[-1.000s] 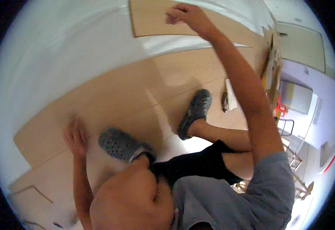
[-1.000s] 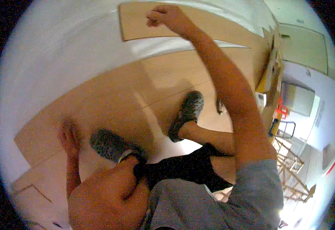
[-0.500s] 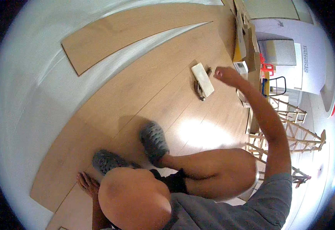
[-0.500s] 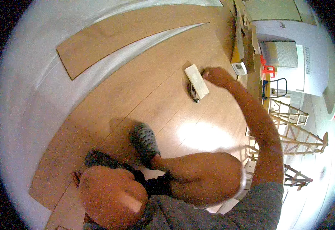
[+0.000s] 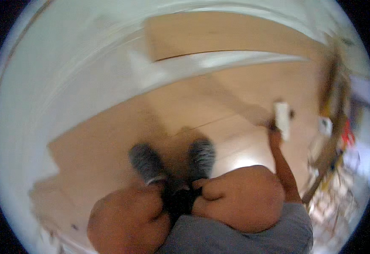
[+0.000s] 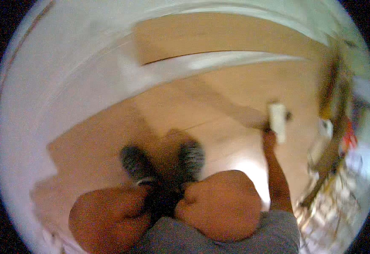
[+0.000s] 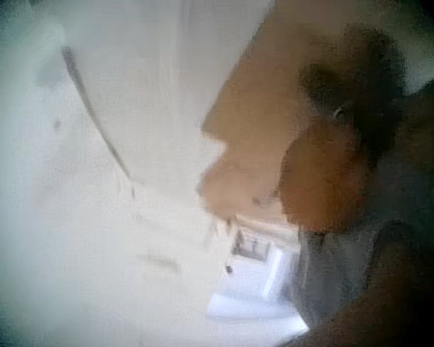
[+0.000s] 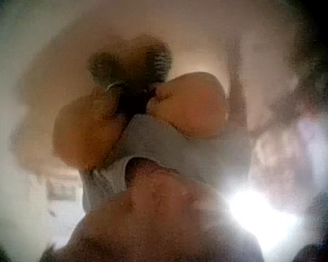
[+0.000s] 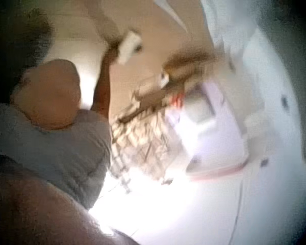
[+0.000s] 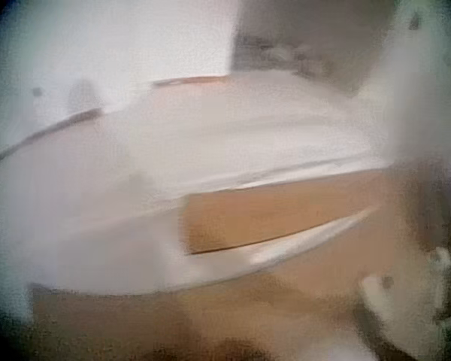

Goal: The person unboxes floor planks, aligns them on a white underlay, and secures them into place using a hammer and a tapping block.

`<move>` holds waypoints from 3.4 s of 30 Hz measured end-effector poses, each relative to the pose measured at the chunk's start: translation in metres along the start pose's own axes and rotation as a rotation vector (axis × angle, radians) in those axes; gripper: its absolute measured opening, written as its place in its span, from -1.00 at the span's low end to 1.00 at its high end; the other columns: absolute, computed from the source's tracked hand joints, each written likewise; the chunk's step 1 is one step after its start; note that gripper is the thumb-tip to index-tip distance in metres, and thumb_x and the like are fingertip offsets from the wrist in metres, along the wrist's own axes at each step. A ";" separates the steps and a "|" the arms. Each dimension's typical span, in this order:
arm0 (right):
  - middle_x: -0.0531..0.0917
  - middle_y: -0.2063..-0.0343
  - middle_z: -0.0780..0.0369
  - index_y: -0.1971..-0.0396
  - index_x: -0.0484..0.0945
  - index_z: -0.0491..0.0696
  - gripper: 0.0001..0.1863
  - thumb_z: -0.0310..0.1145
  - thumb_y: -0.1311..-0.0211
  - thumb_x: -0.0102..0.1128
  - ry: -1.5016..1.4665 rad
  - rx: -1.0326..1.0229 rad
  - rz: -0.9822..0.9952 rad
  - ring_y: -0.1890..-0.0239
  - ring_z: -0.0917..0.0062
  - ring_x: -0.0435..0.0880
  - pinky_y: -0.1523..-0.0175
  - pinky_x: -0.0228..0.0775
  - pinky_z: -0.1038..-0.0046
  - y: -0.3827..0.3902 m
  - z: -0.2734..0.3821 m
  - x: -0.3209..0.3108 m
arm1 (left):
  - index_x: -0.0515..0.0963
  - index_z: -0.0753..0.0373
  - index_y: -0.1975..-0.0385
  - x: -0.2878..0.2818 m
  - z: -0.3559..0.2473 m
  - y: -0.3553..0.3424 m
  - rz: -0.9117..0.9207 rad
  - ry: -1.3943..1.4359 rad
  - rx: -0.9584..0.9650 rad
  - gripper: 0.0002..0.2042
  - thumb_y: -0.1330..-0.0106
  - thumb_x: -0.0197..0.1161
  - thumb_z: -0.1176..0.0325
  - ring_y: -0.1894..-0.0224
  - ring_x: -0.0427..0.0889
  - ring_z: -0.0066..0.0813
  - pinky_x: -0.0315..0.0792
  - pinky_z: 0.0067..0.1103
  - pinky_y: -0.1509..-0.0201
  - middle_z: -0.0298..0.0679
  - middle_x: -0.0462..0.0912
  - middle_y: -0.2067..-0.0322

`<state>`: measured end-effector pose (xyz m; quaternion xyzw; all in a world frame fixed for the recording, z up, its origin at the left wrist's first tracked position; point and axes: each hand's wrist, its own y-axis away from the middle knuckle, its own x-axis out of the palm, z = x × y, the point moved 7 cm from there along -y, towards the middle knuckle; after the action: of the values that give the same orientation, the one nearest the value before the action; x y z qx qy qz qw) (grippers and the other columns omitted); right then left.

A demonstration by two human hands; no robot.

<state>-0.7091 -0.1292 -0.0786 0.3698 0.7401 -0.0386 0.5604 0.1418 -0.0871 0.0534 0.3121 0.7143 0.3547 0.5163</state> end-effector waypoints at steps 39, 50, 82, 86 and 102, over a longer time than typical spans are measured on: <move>0.67 0.43 0.00 0.33 0.55 -0.14 -0.75 -0.23 -0.36 0.13 -0.132 -1.146 0.135 0.32 0.10 0.68 0.20 0.48 0.17 0.092 0.600 -0.386 | 0.62 0.20 0.15 0.131 0.194 0.009 -0.068 0.912 -0.660 -0.72 -0.40 0.15 0.14 0.30 0.64 0.02 0.51 -0.21 0.22 -0.03 0.65 0.39; 0.60 0.01 0.04 0.03 0.57 -0.09 -0.68 -0.22 -0.37 0.07 -0.366 -1.499 0.058 -0.13 0.07 0.49 -0.25 0.35 0.11 0.332 0.982 -0.345 | 0.53 0.31 -0.05 -0.228 0.416 -0.126 -1.083 0.437 -0.311 -0.70 -0.39 0.19 0.34 0.01 0.54 0.01 0.44 -0.24 -0.09 0.03 0.57 0.05; 0.70 0.27 0.00 0.25 0.62 -0.11 -0.51 0.08 -0.37 0.05 -0.452 -0.916 -0.328 0.19 0.11 0.67 0.09 0.48 0.13 0.229 1.095 -0.491 | 0.68 0.10 0.20 -0.587 0.316 -0.307 -1.413 0.301 0.186 -0.63 -0.41 0.06 -0.02 0.28 0.63 -0.07 0.47 -0.15 0.14 -0.08 0.66 0.38; 0.69 0.23 0.00 0.19 0.60 -0.13 -0.54 0.02 -0.38 0.07 -0.790 -0.996 -0.421 0.16 0.14 0.67 0.05 0.48 0.17 0.288 1.067 -0.521 | 0.66 0.20 0.13 -0.537 0.378 -0.374 -1.241 0.440 0.213 -0.60 -0.35 0.15 -0.01 0.37 0.62 -0.12 0.49 -0.22 0.16 -0.06 0.67 0.41; 0.67 0.23 0.13 0.05 0.50 -0.15 -0.57 -0.08 -0.34 0.20 -2.297 0.622 0.262 0.23 0.36 0.70 0.19 0.60 0.30 0.348 0.706 -0.127 | 0.57 0.44 0.44 -0.455 0.486 -0.230 -0.946 0.785 -0.138 -0.35 -0.32 0.22 -0.23 0.41 0.52 -0.26 0.45 -0.32 0.25 -0.08 0.63 0.43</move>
<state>0.0746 -0.2743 -0.1059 0.3113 -0.2775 -0.4663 0.7801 0.7133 -0.4946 -0.0066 -0.2263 0.8874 0.2212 0.3353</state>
